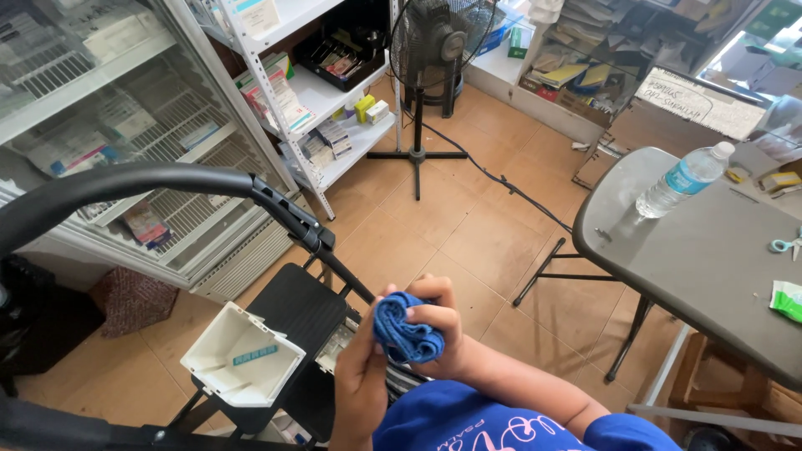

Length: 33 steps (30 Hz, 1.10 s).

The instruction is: The person wipes out small white bins with a blue cloth and places blister packs of medication inside the bins.

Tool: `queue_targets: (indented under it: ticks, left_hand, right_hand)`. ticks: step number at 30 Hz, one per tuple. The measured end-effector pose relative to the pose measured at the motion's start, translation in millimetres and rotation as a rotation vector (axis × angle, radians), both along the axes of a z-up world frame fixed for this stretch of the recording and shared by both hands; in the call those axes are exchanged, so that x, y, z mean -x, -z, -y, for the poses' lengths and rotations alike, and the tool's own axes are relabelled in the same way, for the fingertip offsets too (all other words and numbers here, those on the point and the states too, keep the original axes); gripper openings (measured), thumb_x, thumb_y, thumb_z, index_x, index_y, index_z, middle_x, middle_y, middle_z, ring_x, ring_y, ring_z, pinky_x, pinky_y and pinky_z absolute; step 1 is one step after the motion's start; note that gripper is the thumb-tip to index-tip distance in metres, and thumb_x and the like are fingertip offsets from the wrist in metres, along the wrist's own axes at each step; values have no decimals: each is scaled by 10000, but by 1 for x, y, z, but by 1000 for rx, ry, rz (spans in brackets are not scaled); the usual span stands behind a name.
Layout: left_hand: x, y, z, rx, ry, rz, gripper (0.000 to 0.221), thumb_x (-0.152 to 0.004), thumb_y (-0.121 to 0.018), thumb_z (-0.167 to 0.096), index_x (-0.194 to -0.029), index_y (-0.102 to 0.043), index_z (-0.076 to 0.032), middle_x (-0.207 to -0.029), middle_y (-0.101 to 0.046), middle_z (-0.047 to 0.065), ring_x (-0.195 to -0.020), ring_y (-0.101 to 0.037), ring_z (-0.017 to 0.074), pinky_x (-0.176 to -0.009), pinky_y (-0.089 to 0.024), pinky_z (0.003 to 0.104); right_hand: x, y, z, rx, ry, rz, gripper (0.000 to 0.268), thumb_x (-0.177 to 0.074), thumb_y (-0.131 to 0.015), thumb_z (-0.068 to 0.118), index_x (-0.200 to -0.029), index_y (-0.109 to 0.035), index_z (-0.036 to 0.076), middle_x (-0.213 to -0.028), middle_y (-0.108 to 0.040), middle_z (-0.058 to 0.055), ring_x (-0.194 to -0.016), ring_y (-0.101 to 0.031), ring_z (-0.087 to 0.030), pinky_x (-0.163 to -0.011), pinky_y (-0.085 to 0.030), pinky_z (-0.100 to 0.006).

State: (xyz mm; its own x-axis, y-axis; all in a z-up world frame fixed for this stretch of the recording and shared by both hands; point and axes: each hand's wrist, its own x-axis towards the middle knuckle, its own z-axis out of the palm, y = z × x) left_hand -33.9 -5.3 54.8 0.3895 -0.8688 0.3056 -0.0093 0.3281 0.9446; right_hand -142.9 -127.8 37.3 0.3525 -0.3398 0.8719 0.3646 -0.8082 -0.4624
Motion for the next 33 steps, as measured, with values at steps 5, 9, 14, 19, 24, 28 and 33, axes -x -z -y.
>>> queue_targets:
  ticks: [5,9,14,19,24,28,33]
  left_hand:
    - [-2,16,7,-30,28,-121,460,-1029,-433,3,-1486,-487,27,-1504,-567,209,-1397,-547,292,-1185,-399,414]
    - [-12,17,10,239,-52,-193,323,-1043,-566,-21,-1363,-534,2,-1297,-672,218,-1225,-647,251,-1123,-491,382]
    - [-26,10,10,212,-314,-175,205,-1039,-607,-11,-1226,-526,-28,-1118,-721,189,-1047,-715,219,-944,-569,345]
    - [-21,8,8,114,-395,-80,203,-973,-661,35,-1166,-598,18,-1103,-753,175,-1025,-730,201,-926,-588,327]
    - [-24,43,-1,-129,-407,-81,230,-870,-757,56,-1096,-717,58,-974,-768,150,-884,-728,144,-775,-603,271]
    - [-33,40,-9,-90,-392,-187,231,-878,-733,76,-1109,-729,68,-1023,-772,136,-915,-727,132,-781,-581,254]
    - [-59,18,-32,-161,-691,41,219,-941,-676,28,-1159,-703,20,-1080,-788,101,-856,-685,113,-754,-560,256]
  right_hand:
    - [3,7,-8,-93,-53,0,571,-906,-820,87,-1332,-444,145,-1230,-493,-165,-988,-552,-267,-868,-482,-422]
    - [3,-5,-8,10,-189,-113,480,-912,-793,91,-1293,-506,136,-1184,-553,-144,-1030,-599,-317,-897,-514,-446]
    - [4,-6,0,13,-226,-74,471,-902,-808,82,-1291,-543,106,-1159,-571,-148,-862,-622,-280,-751,-503,-394]
    - [-3,-25,6,65,-87,5,496,-897,-861,135,-1274,-539,109,-1165,-535,-125,-835,-596,-264,-728,-482,-380]
    - [-15,-18,21,263,84,-55,521,-729,-920,182,-1187,-673,159,-1111,-545,-127,-827,-580,-264,-692,-474,-375]
    - [-14,3,33,143,282,-121,516,-722,-854,55,-1183,-637,138,-1136,-559,-141,-923,-594,-293,-776,-504,-393]
    - [-15,13,29,-39,268,-188,524,-758,-727,-89,-1229,-581,87,-1166,-569,-149,-1002,-588,-299,-869,-517,-394]
